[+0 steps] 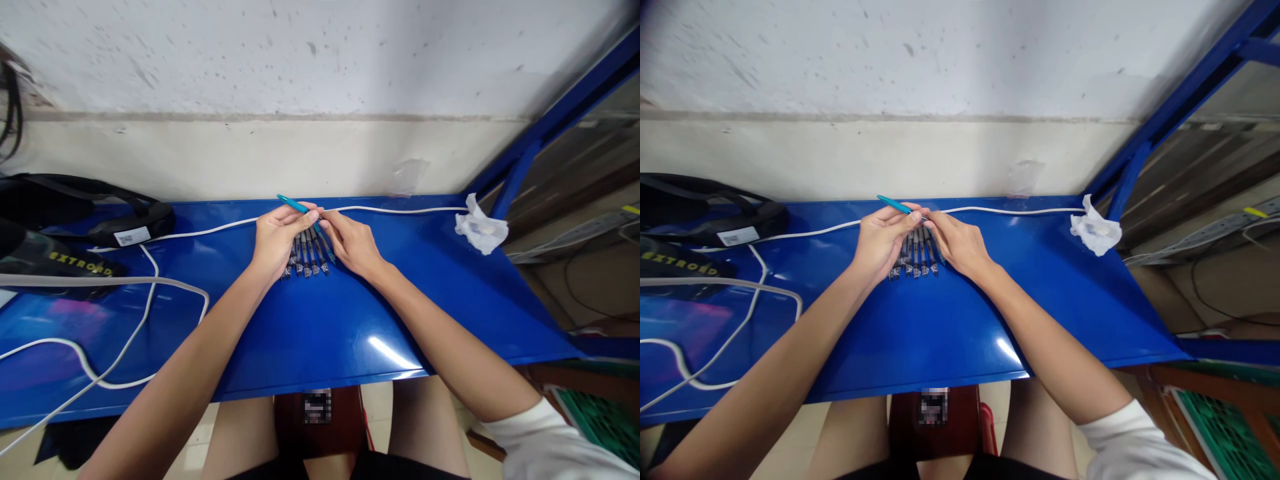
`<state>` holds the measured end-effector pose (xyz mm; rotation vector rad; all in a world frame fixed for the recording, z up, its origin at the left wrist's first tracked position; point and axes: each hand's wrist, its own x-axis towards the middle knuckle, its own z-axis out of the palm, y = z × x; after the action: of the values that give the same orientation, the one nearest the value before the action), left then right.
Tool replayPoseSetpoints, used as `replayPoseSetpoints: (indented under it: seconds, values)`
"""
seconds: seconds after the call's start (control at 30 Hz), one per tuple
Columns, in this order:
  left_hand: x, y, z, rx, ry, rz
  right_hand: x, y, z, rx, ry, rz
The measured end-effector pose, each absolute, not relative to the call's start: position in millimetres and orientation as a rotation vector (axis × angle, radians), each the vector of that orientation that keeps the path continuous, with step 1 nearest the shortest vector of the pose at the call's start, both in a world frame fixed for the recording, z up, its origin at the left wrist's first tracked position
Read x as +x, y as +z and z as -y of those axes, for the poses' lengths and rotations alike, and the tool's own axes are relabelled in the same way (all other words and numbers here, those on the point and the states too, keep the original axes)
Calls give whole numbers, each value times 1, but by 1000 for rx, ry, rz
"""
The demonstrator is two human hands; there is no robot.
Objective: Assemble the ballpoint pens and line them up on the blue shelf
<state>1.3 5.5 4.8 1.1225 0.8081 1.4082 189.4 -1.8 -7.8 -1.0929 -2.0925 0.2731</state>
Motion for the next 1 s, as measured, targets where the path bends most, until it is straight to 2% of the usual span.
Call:
replayPoseSetpoints:
  seconds: [1.0]
  values:
    - [3,1,-9,1015,1319,-736,190,-7,5,-1037,358,2111]
